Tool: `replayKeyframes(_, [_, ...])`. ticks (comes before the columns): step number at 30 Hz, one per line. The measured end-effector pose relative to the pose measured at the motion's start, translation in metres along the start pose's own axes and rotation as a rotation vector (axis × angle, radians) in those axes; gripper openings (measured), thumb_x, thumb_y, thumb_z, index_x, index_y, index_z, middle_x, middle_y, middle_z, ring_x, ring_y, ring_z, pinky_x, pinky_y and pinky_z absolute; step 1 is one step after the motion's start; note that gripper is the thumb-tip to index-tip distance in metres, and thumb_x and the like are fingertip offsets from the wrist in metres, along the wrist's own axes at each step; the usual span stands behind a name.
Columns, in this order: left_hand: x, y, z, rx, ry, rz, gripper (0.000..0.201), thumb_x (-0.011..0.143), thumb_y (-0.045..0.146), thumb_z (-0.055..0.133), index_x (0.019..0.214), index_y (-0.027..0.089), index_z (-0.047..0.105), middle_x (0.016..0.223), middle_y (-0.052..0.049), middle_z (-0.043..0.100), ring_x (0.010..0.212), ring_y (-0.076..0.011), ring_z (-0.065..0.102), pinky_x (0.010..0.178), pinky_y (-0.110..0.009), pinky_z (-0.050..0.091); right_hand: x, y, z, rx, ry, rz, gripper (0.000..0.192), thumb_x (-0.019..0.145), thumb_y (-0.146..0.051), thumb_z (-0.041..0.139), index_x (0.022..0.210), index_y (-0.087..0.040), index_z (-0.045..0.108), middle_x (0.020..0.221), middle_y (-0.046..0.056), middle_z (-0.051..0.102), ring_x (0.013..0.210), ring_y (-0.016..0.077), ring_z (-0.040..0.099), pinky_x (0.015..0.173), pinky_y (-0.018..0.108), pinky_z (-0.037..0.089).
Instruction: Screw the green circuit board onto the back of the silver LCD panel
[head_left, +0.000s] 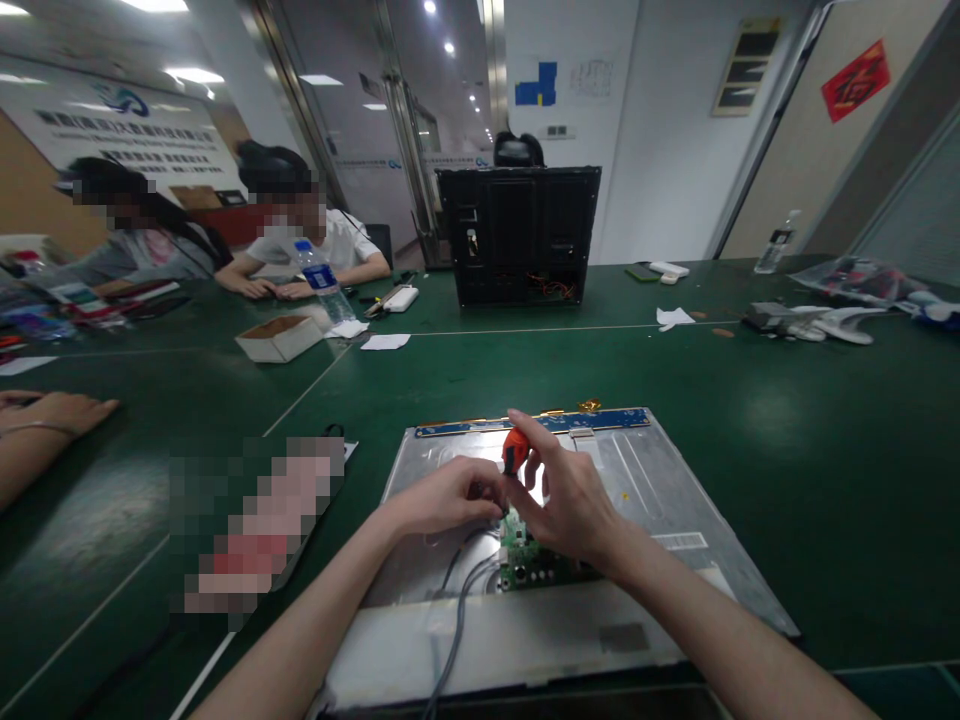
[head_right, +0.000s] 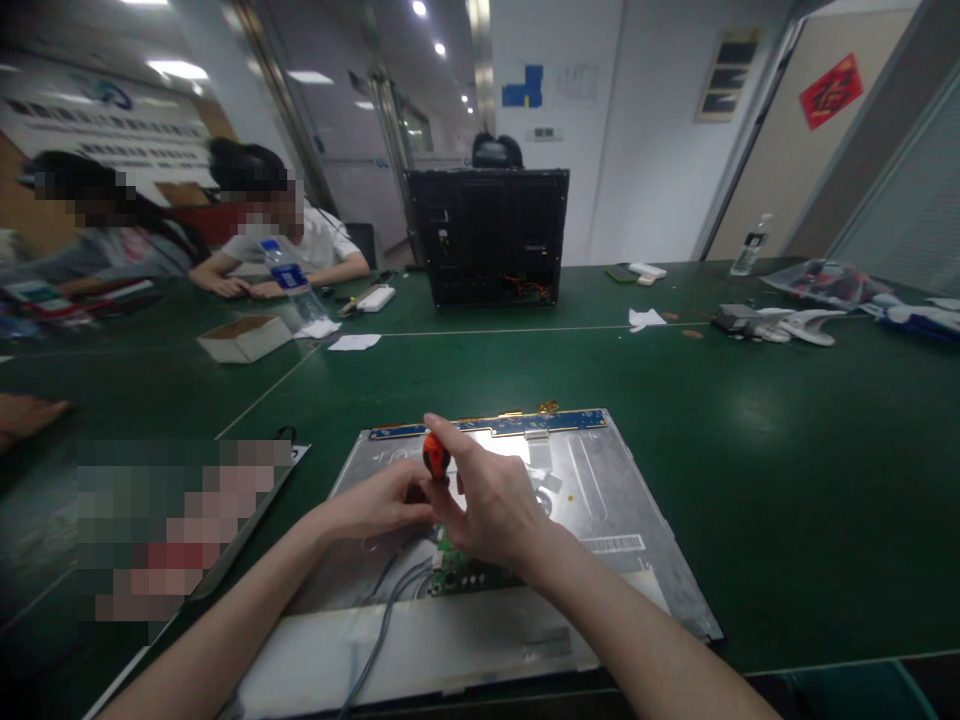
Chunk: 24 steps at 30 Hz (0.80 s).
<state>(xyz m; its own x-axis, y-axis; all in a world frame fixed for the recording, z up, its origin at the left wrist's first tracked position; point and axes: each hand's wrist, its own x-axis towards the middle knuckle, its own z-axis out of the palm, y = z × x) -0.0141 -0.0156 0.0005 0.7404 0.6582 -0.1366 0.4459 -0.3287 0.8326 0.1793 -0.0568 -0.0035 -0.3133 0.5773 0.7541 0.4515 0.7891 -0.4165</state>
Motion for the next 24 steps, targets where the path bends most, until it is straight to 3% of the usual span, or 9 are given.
replayKeyframes(5, [-0.001,0.0,0.002,0.005,0.031,-0.024,0.006,0.075,0.018,0.062,0.072,0.016,0.058,0.066,0.004,0.055,0.061,-0.013,0.05,0.059,-0.023,0.039,0.005,-0.002,-0.002,-0.028,0.005,-0.029,0.063,0.094,-0.024,0.053,0.15,-0.027,0.025,0.093,0.003,0.065,0.059,0.0123,0.055,0.05,0.025,0.046])
replayKeyframes(12, [-0.002,-0.006,0.002,0.059,0.051,-0.052,0.01,0.079,0.025,0.063,0.079,0.016,0.06,0.071,0.001,0.057,0.067,-0.0154,0.052,0.061,-0.025,0.041,0.002,-0.003,-0.001,0.019,-0.023,-0.019,0.062,0.093,-0.017,0.048,0.149,-0.021,0.024,0.09,0.004,0.068,0.056,0.0126,0.057,0.049,0.026,0.048])
replayKeyframes(18, [-0.001,-0.006,0.002,0.03,0.032,-0.014,0.012,0.08,0.026,0.063,0.074,0.016,0.06,0.069,0.002,0.055,0.065,-0.014,0.051,0.058,-0.023,0.039,-0.001,-0.002,-0.001,0.057,-0.033,-0.01,0.059,0.091,-0.016,0.047,0.147,-0.019,0.026,0.1,0.009,0.068,0.058,0.0126,0.06,0.045,0.024,0.045])
replayKeyframes(24, [-0.002,0.004,0.003,0.03,0.042,-0.017,0.014,0.079,0.023,0.064,0.068,0.015,0.06,0.063,0.003,0.052,0.061,-0.0129,0.048,0.057,-0.023,0.038,-0.001,-0.002,-0.001,0.057,-0.02,-0.001,0.058,0.091,-0.018,0.047,0.146,-0.017,0.029,0.082,0.003,0.066,0.052,0.0118,0.056,0.045,0.025,0.043])
